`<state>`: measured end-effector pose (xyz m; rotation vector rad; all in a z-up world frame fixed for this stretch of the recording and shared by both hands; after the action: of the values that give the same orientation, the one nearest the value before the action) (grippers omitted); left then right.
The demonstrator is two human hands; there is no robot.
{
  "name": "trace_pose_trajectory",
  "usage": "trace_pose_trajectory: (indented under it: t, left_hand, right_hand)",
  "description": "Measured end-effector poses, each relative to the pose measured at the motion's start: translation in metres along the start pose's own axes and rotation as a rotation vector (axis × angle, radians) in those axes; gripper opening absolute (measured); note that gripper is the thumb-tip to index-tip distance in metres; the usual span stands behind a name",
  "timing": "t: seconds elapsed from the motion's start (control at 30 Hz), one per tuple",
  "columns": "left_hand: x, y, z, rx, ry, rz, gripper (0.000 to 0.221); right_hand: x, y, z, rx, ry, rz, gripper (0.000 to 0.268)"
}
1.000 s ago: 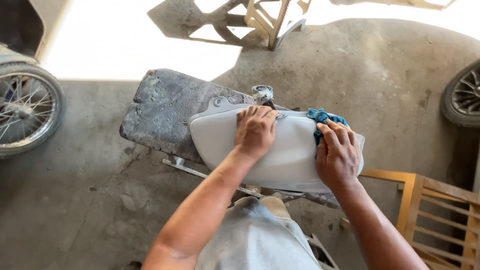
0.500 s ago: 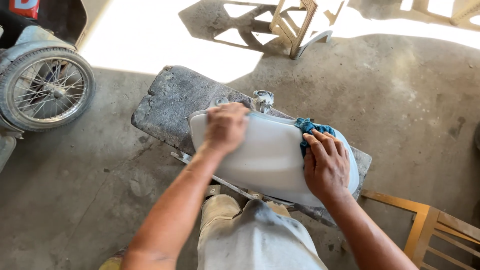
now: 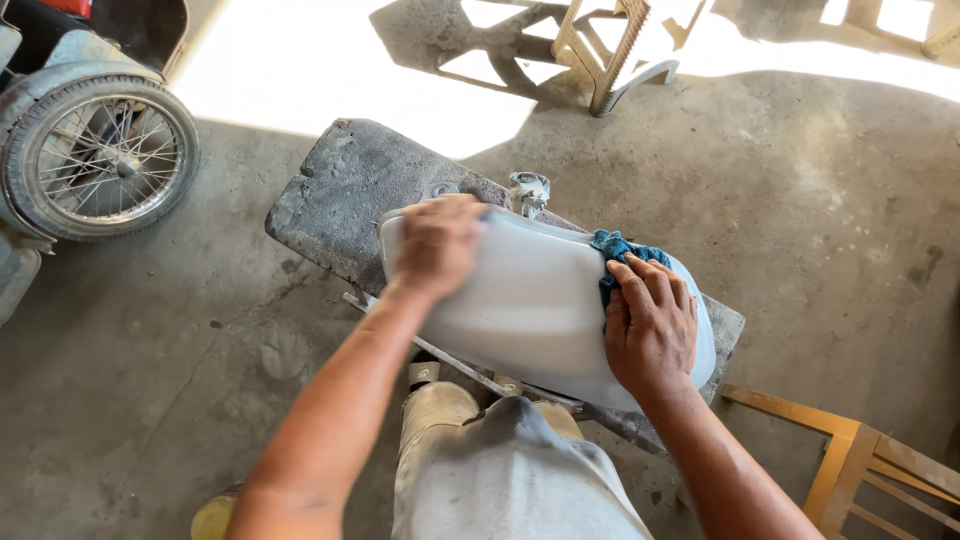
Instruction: Sanding a motorcycle fuel tank with sandpaper and water in a workshop setting.
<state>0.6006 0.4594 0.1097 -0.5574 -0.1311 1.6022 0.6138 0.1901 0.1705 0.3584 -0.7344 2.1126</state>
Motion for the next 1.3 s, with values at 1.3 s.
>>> trace_pose_trajectory:
  t: [1.3]
  left_hand:
    - [0.031, 0.056, -0.005, -0.041, -0.013, 0.174, 0.029]
  right_hand:
    - [0.002, 0.002, 0.001, -0.005, -0.02, 0.012, 0.028]
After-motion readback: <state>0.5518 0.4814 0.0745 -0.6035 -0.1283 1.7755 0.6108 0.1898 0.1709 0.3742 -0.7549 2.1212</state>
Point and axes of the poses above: each hand's wrist, its own y-axis away from the middle knuckle, its own z-axis out of the back of the hand, x = y × z, the point moved 6 cm from there along -y, towards the middle knuckle, and after that the axes turned 10 degrees about -y, right-handed, at the moved point
